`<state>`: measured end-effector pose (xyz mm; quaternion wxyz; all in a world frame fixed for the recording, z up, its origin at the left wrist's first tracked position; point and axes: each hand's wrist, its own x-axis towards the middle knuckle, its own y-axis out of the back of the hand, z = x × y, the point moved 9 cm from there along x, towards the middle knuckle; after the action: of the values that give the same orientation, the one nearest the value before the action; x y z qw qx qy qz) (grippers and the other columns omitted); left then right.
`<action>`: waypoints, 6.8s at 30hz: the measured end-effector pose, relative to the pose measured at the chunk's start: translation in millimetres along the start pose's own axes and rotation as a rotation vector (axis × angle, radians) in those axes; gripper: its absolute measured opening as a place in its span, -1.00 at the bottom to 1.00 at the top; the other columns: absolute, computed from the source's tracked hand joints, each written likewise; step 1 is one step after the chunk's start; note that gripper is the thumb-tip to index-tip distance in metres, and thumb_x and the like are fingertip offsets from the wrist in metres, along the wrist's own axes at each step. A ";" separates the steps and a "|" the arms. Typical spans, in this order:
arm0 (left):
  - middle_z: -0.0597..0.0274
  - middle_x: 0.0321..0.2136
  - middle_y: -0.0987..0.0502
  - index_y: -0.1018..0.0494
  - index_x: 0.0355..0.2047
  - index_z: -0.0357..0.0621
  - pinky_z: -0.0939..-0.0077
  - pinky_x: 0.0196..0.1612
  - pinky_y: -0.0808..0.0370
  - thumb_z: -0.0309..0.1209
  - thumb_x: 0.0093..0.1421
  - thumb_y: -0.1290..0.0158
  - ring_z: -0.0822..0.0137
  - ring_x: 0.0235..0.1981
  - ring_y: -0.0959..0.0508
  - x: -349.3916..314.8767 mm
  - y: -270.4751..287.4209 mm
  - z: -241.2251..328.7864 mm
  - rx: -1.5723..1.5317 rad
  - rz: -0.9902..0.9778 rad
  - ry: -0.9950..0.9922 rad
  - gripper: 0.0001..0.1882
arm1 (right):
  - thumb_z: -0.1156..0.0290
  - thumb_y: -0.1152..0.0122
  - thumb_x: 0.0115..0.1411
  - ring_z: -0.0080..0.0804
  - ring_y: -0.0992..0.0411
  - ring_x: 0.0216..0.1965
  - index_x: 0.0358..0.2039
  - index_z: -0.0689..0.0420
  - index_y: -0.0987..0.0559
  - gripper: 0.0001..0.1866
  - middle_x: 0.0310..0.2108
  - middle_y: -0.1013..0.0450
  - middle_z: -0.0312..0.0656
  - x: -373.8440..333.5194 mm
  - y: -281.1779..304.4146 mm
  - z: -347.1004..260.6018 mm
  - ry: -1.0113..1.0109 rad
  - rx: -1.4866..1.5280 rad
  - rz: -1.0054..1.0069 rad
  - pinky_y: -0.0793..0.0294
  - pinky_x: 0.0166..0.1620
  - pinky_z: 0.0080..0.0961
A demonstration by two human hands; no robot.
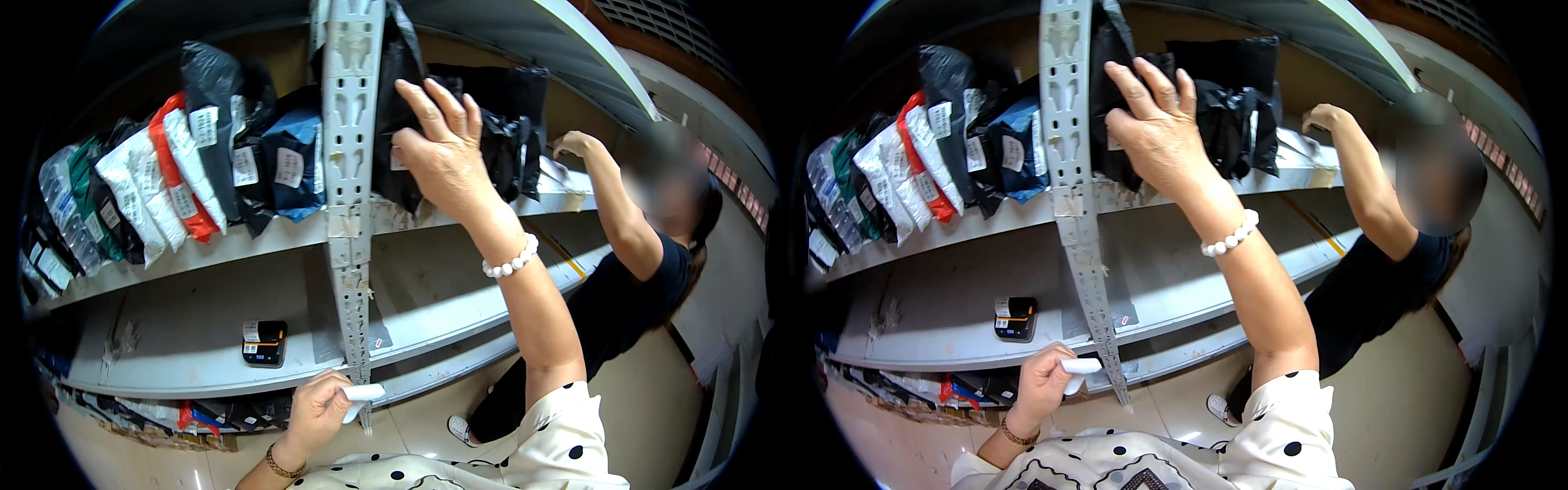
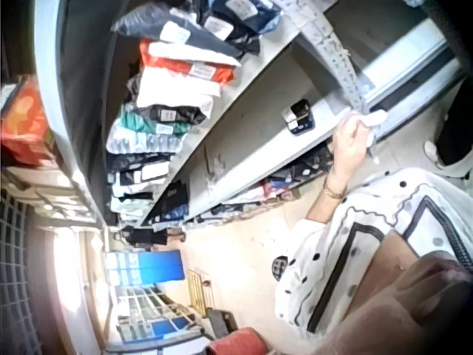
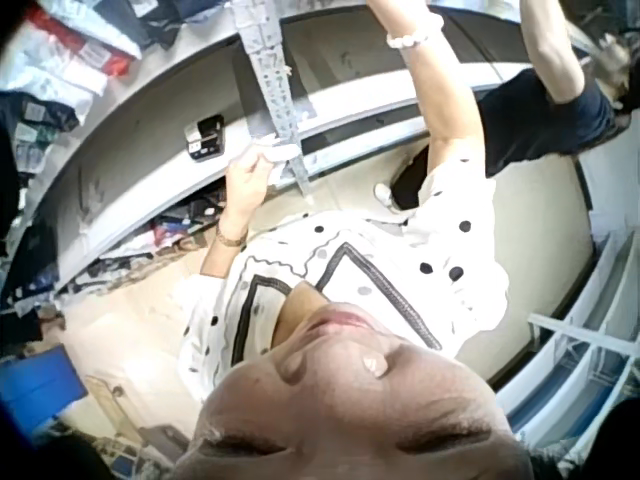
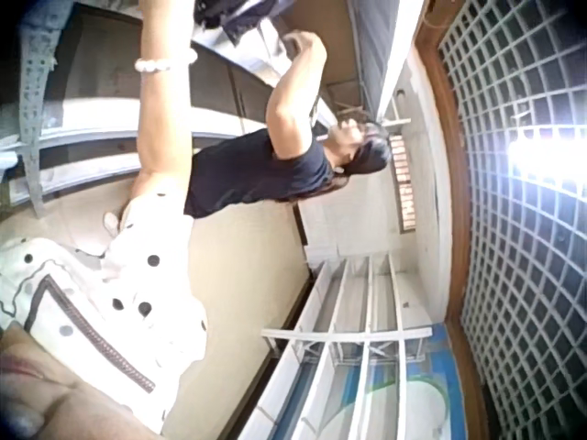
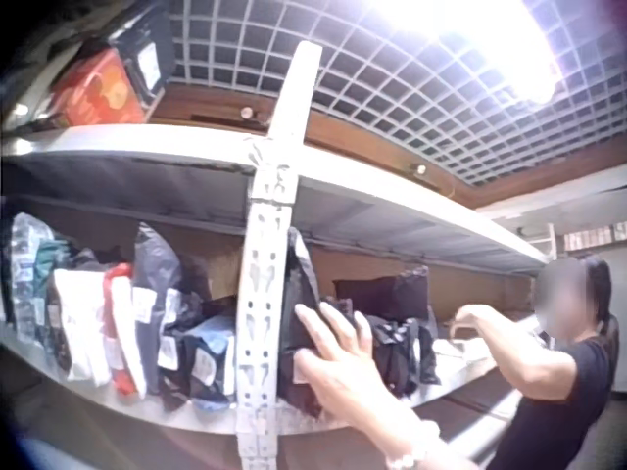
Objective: The person repeatedly picks up small printed labels, peels off the backing, and sticks them onto various plastic-wrapped packages on a metal shelf. They use a handheld label printer to print new labels as needed. The person also briefly walks through the store area while holding a tissue.
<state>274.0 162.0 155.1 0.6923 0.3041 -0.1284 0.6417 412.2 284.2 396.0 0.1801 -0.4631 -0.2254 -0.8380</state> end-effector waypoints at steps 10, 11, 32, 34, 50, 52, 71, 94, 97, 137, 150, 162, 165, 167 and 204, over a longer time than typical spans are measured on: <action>0.12 -0.51 -0.50 -0.48 -0.36 -0.32 0.46 -0.41 -0.43 -0.41 0.22 0.00 0.27 -0.51 -0.50 -79.8 20.4 -81.4 0.125 -0.039 0.369 -0.82 | 0.25 -0.58 -0.32 -0.20 -0.12 0.22 0.17 -0.12 -0.32 -0.04 0.25 -0.14 -0.19 0.8 4.1 20.2 -0.082 0.057 0.126 0.00 0.26 -0.13; 0.11 -0.52 -0.50 -0.47 -0.36 -0.32 0.46 -0.41 -0.43 -0.41 0.23 0.00 0.28 -0.52 -0.50 -92.5 26.1 -95.7 0.138 -0.011 0.427 -0.82 | 0.25 -0.58 -0.33 -0.20 -0.12 0.22 0.17 -0.12 -0.32 -0.04 0.24 -0.15 -0.20 6.3 8.4 24.3 -0.072 0.029 0.134 0.00 0.25 -0.14; 0.26 -0.47 -0.49 -0.43 -0.07 -0.19 0.64 -0.31 -0.46 -0.47 0.20 0.01 0.44 -0.42 -0.48 -184.2 283.7 -226.3 -0.138 0.596 0.882 -0.73 | 0.61 -0.23 0.01 0.06 -0.31 0.07 0.08 0.21 -0.31 -0.42 0.08 -0.31 0.16 -219.2 -37.7 -149.4 -0.437 0.955 -0.274 -0.29 0.11 -0.14; 0.23 -0.43 -0.46 -0.24 0.14 -0.22 0.65 -0.30 -0.47 -0.42 0.24 -0.02 0.45 -0.42 -0.46 -175.3 327.1 -231.7 -0.226 0.964 0.622 -0.53 | 0.59 -0.22 0.03 0.06 -0.30 0.10 0.10 0.22 -0.30 -0.42 0.09 -0.30 0.15 -243.4 -46.1 -166.1 -0.540 0.999 -0.333 -0.28 0.13 -0.14; -0.25 0.09 -0.13 0.04 0.27 -0.24 0.12 0.23 -0.19 -0.02 -0.23 -0.38 -0.19 0.14 -0.19 -66.6 156.9 -251.6 0.859 0.543 0.665 0.18 | 0.61 -0.03 0.25 -0.34 -0.35 0.04 0.21 0.28 -0.26 -0.50 0.09 -0.33 -0.03 -366.7 -76.2 -244.9 -1.430 1.245 -0.682 -0.31 0.12 -0.41; -0.28 0.07 -0.14 0.04 0.28 -0.24 0.09 0.21 -0.22 -0.06 -0.22 -0.36 -0.22 0.10 -0.22 -67.9 159.2 -250.7 0.846 0.550 0.680 0.16 | 0.59 -0.06 0.25 -0.37 -0.37 0.00 0.18 0.26 -0.30 -0.53 0.04 -0.38 -0.06 -384.8 -89.8 -262.1 -1.414 1.356 -0.734 -0.33 0.10 -0.45; -0.07 0.15 -0.06 0.19 0.28 -0.27 0.18 0.24 -0.12 -0.26 -0.30 -0.44 0.06 0.19 -0.16 -108.5 30.3 -171.8 0.005 0.273 0.428 0.27 | 0.14 -0.13 0.27 -0.24 -0.29 0.17 0.37 0.01 0.08 -0.19 0.29 -0.10 -0.14 -339.4 -104.2 -309.4 -1.784 2.616 -0.440 -0.45 0.08 -0.10; 0.03 0.07 -0.38 -0.10 0.26 -0.31 0.49 0.11 -0.33 -0.36 0.29 0.08 0.31 0.05 -0.40 -70.2 -221.0 -196.4 -0.315 -0.020 0.785 -0.43 | 0.39 -0.20 0.09 -0.10 -0.21 0.21 0.17 0.20 -0.33 -0.40 0.20 -0.24 -0.01 -415.7 5.2 -35.9 -1.107 1.286 -0.643 -0.18 0.24 -0.28; 0.05 0.00 -0.43 -0.17 0.21 -0.31 0.49 0.08 -0.35 -0.32 0.28 0.07 0.34 0.01 -0.43 -61.0 -230.9 -187.9 -0.380 -0.037 0.684 -0.46 | 0.42 -0.21 0.02 0.00 -0.29 0.13 -0.07 0.26 -0.51 -0.58 0.05 -0.39 0.04 -380.6 7.7 -51.8 -0.791 1.250 -0.668 -0.23 0.20 -0.20; -0.15 0.05 -0.41 -0.17 0.18 -0.35 0.37 0.11 -0.35 -0.17 0.22 0.06 0.11 0.07 -0.44 -94.6 -198.1 -134.4 -0.108 0.092 0.634 -0.38 | 0.42 -0.29 0.03 -0.19 -0.39 -0.41 -0.51 0.24 -0.49 -0.82 -0.50 -0.42 -0.11 -369.3 0.1 -117.6 -0.608 1.316 -0.939 -0.36 -0.28 -0.34; -0.16 0.02 -0.42 -0.19 0.16 -0.34 0.36 0.09 -0.37 -0.18 0.23 0.06 0.07 0.04 -0.46 -89.7 -202.0 -127.5 -0.097 0.059 0.636 -0.40 | 0.48 -0.20 0.15 -0.39 -0.38 -0.40 -0.42 0.24 -0.51 -0.90 -0.46 -0.44 -0.16 -350.1 19.7 -114.3 -0.645 1.426 -0.926 -0.38 -0.28 -0.49; -0.21 0.13 -0.34 -0.13 0.22 -0.38 0.36 0.18 -0.31 -0.16 0.23 0.06 0.05 0.15 -0.39 -96.8 -202.5 -144.3 -0.086 0.093 0.607 -0.33 | 0.46 -0.24 0.10 -0.33 -0.38 -0.42 -0.47 0.23 -0.50 -0.87 -0.49 -0.43 -0.15 -348.0 17.0 -118.1 -0.628 1.412 -0.910 -0.37 -0.29 -0.44; -0.21 0.13 -0.34 -0.12 0.23 -0.38 0.37 0.18 -0.31 -0.16 0.23 0.06 0.05 0.15 -0.39 -99.3 -202.1 -146.9 -0.096 0.093 0.613 -0.32 | 0.48 -0.20 0.14 -0.40 -0.39 -0.39 -0.43 0.24 -0.51 -0.90 -0.46 -0.45 -0.16 -344.6 19.3 -121.1 -0.628 1.430 -0.948 -0.38 -0.27 -0.49; -0.19 0.11 -0.36 -0.14 0.21 -0.36 0.38 0.16 -0.32 -0.17 0.23 0.06 0.07 0.13 -0.40 -100.4 -202.0 -147.9 -0.094 0.110 0.605 -0.34 | 0.46 -0.24 0.10 -0.32 -0.39 -0.41 -0.46 0.24 -0.50 -0.87 -0.49 -0.43 -0.14 -346.6 16.8 -121.1 -0.610 1.405 -0.920 -0.37 -0.29 -0.44; 0.18 -0.03 -0.44 -0.20 0.19 -0.30 0.55 0.06 -0.34 -0.40 0.27 0.03 0.45 -0.01 -0.40 -72.1 -190.3 -107.8 -0.419 0.205 0.768 -0.49 | 0.29 -0.15 0.18 -0.19 -0.48 -0.38 -0.38 0.27 -0.57 -0.74 -0.42 -0.51 -0.05 -337.5 -11.6 -91.9 -0.669 1.444 -1.059 -0.45 -0.27 -0.39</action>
<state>424.7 168.4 -18.9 0.6693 -0.1170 -0.0187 0.7335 513.3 275.2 61.0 -0.0539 -0.2939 -0.9080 -0.2936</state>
